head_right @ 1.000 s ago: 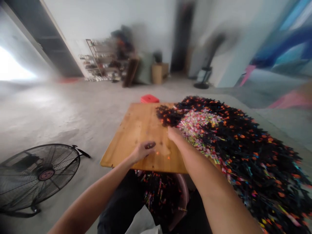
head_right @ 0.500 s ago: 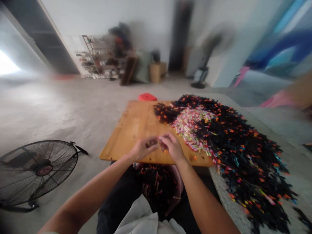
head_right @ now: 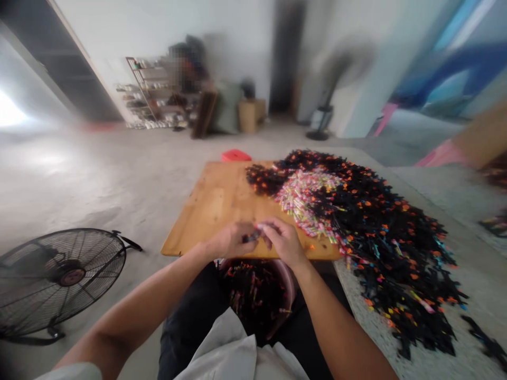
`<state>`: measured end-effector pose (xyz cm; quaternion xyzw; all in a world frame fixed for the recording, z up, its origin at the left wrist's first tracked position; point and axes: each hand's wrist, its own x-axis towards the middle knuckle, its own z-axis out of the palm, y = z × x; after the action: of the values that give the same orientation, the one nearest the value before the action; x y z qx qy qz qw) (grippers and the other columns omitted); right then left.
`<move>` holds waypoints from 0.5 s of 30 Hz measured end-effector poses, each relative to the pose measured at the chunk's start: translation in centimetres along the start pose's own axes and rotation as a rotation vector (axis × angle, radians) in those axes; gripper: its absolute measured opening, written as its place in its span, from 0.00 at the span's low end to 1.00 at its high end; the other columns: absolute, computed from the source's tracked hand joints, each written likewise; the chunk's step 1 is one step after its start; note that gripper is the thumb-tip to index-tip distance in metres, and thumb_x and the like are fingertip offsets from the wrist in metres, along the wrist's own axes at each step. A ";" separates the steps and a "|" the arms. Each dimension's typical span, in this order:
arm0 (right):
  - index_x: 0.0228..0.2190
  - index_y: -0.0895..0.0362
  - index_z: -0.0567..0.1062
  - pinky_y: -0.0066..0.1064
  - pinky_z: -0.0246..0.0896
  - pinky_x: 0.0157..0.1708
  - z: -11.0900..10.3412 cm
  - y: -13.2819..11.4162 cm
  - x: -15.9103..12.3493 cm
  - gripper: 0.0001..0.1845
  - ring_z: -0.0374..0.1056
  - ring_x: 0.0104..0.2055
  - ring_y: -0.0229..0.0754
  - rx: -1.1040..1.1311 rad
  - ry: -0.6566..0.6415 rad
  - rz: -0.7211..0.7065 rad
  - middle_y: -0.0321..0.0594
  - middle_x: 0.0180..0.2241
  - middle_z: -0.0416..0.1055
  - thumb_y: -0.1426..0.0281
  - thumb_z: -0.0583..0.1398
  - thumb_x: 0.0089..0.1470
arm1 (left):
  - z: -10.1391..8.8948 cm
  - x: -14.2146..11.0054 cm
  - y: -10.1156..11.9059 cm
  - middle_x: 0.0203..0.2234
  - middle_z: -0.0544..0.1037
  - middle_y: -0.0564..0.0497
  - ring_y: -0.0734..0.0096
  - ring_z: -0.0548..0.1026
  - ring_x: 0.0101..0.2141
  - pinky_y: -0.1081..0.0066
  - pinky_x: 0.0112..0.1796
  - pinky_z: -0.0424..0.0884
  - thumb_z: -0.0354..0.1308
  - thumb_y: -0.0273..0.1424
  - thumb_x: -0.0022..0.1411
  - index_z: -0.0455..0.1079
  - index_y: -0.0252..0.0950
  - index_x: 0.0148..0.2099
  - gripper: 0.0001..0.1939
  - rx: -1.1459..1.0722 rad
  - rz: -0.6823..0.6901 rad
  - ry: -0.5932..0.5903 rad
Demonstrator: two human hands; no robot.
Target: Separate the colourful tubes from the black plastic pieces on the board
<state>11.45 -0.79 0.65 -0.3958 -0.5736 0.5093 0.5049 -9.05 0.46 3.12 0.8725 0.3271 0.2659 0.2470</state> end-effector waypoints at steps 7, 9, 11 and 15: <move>0.44 0.57 0.80 0.27 0.61 0.21 -0.5 0.3 -0.9 0.17 0.64 0.21 0.35 -0.107 0.007 -0.008 0.36 0.27 0.74 0.57 0.62 0.62 | -0.7 0.2 0.7 0.34 0.79 0.46 0.67 0.77 0.34 0.71 0.40 0.70 0.56 0.30 0.65 0.79 0.37 0.43 0.10 0.081 -0.032 -0.099; 0.44 0.56 0.81 0.27 0.61 0.22 -0.6 0.4 -1.2 0.17 0.64 0.22 0.35 -0.149 -0.002 -0.011 0.36 0.28 0.75 0.57 0.62 0.63 | -0.8 0.1 0.7 0.32 0.79 0.46 0.68 0.76 0.33 0.72 0.38 0.68 0.56 0.35 0.69 0.78 0.36 0.41 0.11 0.099 -0.039 -0.109; 0.45 0.55 0.81 0.27 0.62 0.22 -0.8 0.3 -1.6 0.17 0.64 0.23 0.36 -0.212 -0.001 -0.033 0.37 0.28 0.75 0.58 0.61 0.63 | -0.9 0.1 0.7 0.29 0.78 0.47 0.69 0.75 0.31 0.73 0.36 0.67 0.55 0.41 0.71 0.78 0.36 0.40 0.15 0.088 -0.050 -0.126; 0.45 0.54 0.83 0.28 0.64 0.25 -1.1 0.0 -2.2 0.15 0.68 0.25 0.38 -0.385 0.029 -0.105 0.39 0.29 0.76 0.61 0.61 0.63 | -0.9 0.0 0.3 0.26 0.77 0.50 0.71 0.73 0.27 0.74 0.32 0.64 0.56 0.44 0.72 0.78 0.37 0.44 0.16 0.007 -0.095 -0.155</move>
<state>12.89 -2.72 0.21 -0.4618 -0.6728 0.3574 0.4542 -9.47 0.48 3.97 0.8748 0.3489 0.1845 0.2808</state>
